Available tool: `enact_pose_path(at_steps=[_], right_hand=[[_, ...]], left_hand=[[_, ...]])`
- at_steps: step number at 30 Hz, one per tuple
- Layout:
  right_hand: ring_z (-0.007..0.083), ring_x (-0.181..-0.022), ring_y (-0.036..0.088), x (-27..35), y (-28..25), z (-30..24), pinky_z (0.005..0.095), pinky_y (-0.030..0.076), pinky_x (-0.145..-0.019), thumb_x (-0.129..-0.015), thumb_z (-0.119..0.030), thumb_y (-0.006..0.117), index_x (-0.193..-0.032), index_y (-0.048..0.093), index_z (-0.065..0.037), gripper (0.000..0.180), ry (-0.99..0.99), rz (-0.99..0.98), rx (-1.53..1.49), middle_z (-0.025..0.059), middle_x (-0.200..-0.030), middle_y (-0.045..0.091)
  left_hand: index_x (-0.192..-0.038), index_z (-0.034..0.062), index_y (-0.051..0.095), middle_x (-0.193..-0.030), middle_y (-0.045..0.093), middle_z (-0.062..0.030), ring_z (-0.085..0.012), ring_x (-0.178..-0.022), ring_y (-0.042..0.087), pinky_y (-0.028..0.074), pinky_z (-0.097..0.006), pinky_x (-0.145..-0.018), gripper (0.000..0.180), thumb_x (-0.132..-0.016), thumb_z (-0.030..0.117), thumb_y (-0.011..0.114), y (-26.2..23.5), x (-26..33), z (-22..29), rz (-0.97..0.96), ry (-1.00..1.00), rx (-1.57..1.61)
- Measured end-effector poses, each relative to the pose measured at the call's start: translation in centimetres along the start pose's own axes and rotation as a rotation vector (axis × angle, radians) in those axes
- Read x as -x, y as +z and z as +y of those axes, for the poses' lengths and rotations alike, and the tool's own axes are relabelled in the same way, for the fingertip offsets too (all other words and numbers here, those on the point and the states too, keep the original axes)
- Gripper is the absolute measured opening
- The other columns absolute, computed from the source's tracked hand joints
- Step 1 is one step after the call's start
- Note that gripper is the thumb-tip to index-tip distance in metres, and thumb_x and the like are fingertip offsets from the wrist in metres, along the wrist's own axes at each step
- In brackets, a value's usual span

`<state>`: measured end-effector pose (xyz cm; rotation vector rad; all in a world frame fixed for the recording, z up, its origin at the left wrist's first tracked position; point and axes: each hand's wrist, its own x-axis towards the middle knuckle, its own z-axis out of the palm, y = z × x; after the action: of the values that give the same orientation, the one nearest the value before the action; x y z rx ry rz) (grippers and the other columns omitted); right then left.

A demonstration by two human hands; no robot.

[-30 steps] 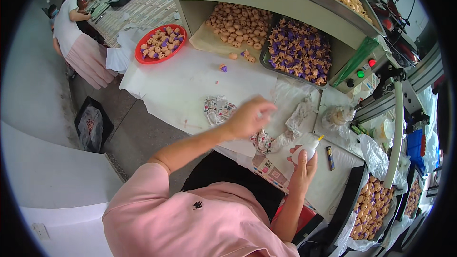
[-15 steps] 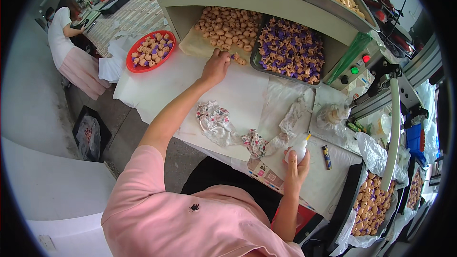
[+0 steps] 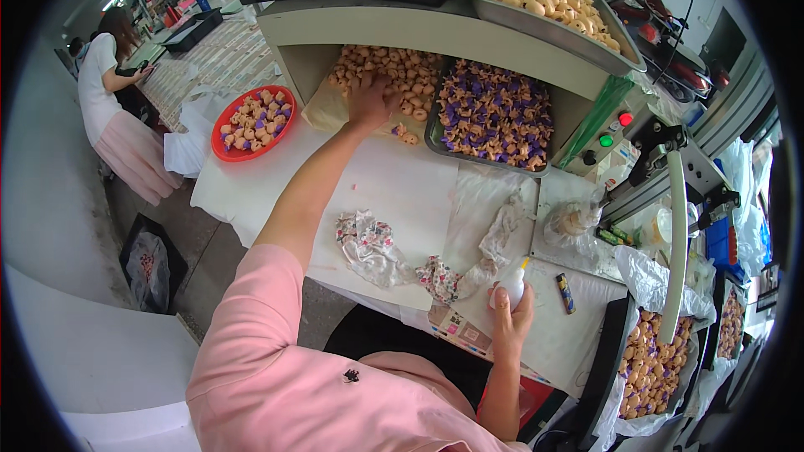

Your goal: Assembling small pottery figurines by applying adhesive and attaching hair/hat pieces to clay heads.

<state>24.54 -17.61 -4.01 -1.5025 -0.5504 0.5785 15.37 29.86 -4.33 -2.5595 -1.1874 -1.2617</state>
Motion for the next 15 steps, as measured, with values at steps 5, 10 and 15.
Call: enact_pose_path(at_steps=[5, 10, 15], right_hand=[[0.0098, -0.078, 0.058, -0.1, -0.2, 0.6, 0.0233, 0.048, -0.066, -0.091, -0.033, 0.064, -0.113, 0.052, 0.0, 0.041, -0.002, -0.009, 0.091, 0.0041, -0.091, 0.061], [0.0136, -0.071, 0.055, -0.3, -0.3, 1.8, 0.0288, 0.046, -0.065, -0.086, -0.03, 0.069, -0.108, 0.055, 0.0, 0.04, -0.034, 0.019, 0.171, 0.0057, -0.079, 0.059], [0.0092, -0.072, 0.057, -0.5, -0.4, 2.0, 0.0232, 0.047, -0.063, -0.088, -0.033, 0.068, -0.109, 0.053, -0.002, 0.041, 0.004, 0.006, 0.236, 0.003, -0.086, 0.061]], left_hand=[[-0.119, 0.0105, 0.059, -0.122, 0.051, -0.0122, -0.0354, -0.119, 0.04, 0.036, -0.049, -0.1, 0.049, -0.079, 0.04, 0.06, 3.4, -3.8, -1.6, -0.17, -0.071, -0.111], [-0.133, 0.0099, 0.049, -0.138, 0.046, -0.0156, -0.0368, -0.128, 0.038, 0.033, -0.045, -0.106, 0.068, -0.074, 0.041, 0.065, 6.2, -8.5, -3.7, -0.215, 0.098, 0.042], [-0.136, 0.0081, 0.045, -0.136, 0.048, -0.0173, -0.0332, -0.128, 0.042, 0.032, -0.043, -0.107, 0.085, -0.067, 0.052, 0.069, 8.1, -11.2, -2.7, -0.528, 0.057, -0.091]])
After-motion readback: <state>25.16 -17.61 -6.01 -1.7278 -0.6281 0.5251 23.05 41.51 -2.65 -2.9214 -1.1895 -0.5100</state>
